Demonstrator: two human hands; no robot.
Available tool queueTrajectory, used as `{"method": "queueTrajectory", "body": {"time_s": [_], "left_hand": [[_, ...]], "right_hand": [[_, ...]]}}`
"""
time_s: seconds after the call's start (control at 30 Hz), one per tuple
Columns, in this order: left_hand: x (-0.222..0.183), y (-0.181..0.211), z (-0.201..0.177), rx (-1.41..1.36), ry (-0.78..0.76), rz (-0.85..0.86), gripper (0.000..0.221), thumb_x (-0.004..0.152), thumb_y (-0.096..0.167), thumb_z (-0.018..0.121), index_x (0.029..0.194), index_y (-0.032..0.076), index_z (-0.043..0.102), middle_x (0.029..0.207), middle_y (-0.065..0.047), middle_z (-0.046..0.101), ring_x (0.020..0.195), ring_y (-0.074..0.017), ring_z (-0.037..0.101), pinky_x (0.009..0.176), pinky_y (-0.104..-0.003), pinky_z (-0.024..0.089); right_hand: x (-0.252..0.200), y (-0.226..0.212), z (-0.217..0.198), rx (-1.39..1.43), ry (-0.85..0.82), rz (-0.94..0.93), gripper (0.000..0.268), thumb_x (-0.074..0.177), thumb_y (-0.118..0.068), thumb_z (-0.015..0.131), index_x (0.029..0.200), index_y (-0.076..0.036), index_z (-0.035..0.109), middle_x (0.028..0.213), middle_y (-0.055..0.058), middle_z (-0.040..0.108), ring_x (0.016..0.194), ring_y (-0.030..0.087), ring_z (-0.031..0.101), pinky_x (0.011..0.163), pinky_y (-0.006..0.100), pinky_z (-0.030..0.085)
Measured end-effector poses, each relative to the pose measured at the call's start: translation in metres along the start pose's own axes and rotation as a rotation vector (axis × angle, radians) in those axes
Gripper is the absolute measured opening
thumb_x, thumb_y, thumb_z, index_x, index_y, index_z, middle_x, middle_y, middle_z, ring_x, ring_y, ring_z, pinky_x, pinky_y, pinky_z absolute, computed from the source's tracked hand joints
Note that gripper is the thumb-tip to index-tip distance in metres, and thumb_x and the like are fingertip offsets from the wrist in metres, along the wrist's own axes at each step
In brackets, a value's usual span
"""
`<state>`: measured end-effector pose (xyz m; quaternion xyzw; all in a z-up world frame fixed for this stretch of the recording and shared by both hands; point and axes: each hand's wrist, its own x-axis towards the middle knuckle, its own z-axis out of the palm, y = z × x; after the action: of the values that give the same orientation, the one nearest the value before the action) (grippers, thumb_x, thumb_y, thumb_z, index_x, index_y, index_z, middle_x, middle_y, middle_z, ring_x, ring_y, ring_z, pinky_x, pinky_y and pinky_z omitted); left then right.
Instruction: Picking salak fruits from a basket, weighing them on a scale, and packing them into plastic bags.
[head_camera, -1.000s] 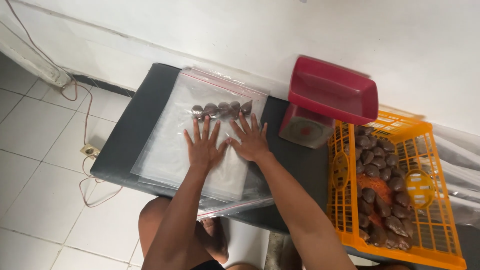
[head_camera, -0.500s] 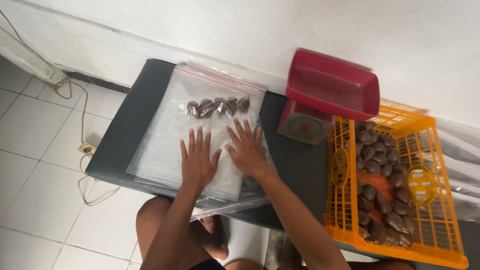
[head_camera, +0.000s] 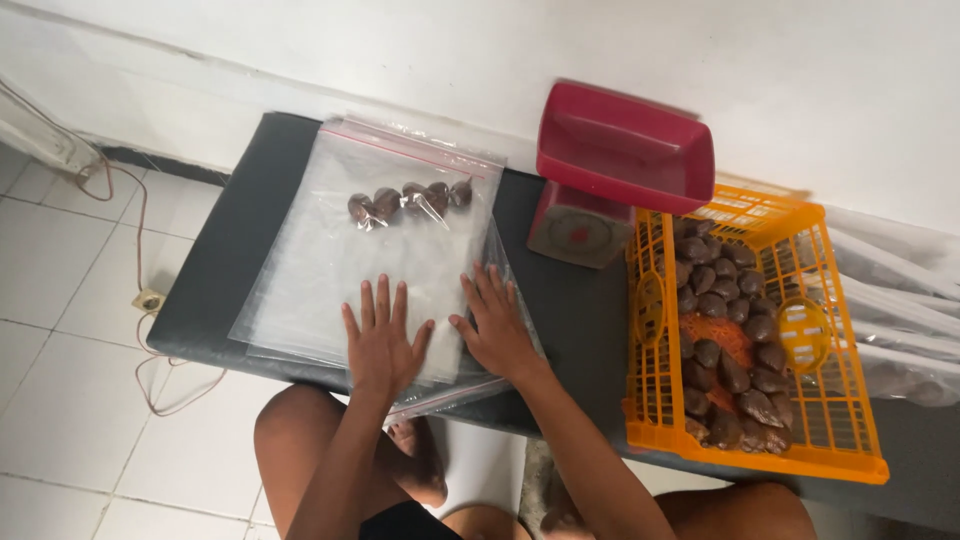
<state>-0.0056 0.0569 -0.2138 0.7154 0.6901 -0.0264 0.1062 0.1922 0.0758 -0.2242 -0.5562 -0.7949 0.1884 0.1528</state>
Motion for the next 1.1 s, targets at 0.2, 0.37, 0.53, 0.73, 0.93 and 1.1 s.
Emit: {"method": "queueTrajectory", "body": {"time_s": [0.2, 0.37, 0.53, 0.73, 0.93, 1.1], "left_hand": [[0.002, -0.001, 0.004, -0.018, -0.01, -0.008, 0.08, 0.103, 0.071, 0.012, 0.165, 0.022, 0.021, 0.174, -0.01, 0.011, 0.161, -0.0345, 0.005, 0.125, -0.063, 0.004], [0.005, -0.004, 0.01, -0.045, 0.024, 0.0, 0.081, 0.102, 0.072, 0.017, 0.165, 0.021, 0.024, 0.174, -0.011, 0.013, 0.161, -0.034, 0.006, 0.125, -0.064, 0.005], [0.013, -0.026, 0.023, -0.357, 0.089, 0.031, 0.093, 0.094, 0.083, 0.039, 0.158, 0.016, 0.041, 0.172, -0.009, 0.025, 0.16, -0.0311, 0.016, 0.127, -0.062, 0.005], [-0.058, -0.001, 0.032, -0.541, 0.527, 0.428, 0.047, 0.087, 0.045, 0.074, 0.123, 0.016, 0.067, 0.121, -0.003, 0.068, 0.125, -0.0255, 0.06, 0.114, -0.046, 0.035], [-0.094, 0.019, 0.087, -0.023, 0.406, 0.432, 0.052, 0.079, 0.034, 0.077, 0.127, 0.022, 0.061, 0.114, -0.002, 0.06, 0.115, -0.0271, 0.059, 0.096, -0.043, 0.047], [-0.097, 0.012, 0.087, 0.003, 0.465, 0.518, 0.039, 0.086, 0.012, 0.072, 0.124, 0.015, 0.064, 0.113, -0.008, 0.063, 0.115, -0.0307, 0.062, 0.091, -0.041, 0.052]], "right_hand": [[-0.057, 0.007, -0.014, -0.169, 0.037, -0.07, 0.069, 0.106, -0.049, 0.05, 0.162, -0.013, 0.031, 0.168, 0.019, 0.023, 0.154, 0.043, 0.018, 0.121, 0.068, 0.014], [-0.092, 0.019, -0.003, 0.098, 0.179, -0.181, 0.059, 0.098, -0.039, 0.068, 0.147, -0.012, 0.05, 0.156, 0.012, 0.043, 0.149, 0.037, 0.034, 0.123, 0.055, 0.025], [-0.116, 0.045, 0.026, -0.046, 0.268, -0.312, 0.032, 0.091, -0.036, 0.076, 0.116, -0.018, 0.069, 0.125, -0.002, 0.058, 0.133, 0.025, 0.054, 0.118, 0.044, 0.041], [-0.115, 0.032, 0.013, -0.001, 0.395, -0.369, 0.008, 0.098, -0.023, 0.071, 0.094, -0.017, 0.073, 0.097, -0.005, 0.06, 0.102, 0.016, 0.063, 0.09, 0.033, 0.05], [-0.108, 0.03, 0.002, 0.014, 0.366, -0.374, 0.01, 0.1, -0.025, 0.069, 0.093, -0.019, 0.07, 0.087, -0.006, 0.057, 0.093, 0.014, 0.059, 0.081, 0.03, 0.047], [-0.114, 0.03, -0.008, -0.011, 0.267, -0.491, 0.025, 0.089, -0.029, 0.078, 0.105, -0.012, 0.07, 0.1, 0.004, 0.062, 0.104, 0.025, 0.06, 0.087, 0.039, 0.049]]}}
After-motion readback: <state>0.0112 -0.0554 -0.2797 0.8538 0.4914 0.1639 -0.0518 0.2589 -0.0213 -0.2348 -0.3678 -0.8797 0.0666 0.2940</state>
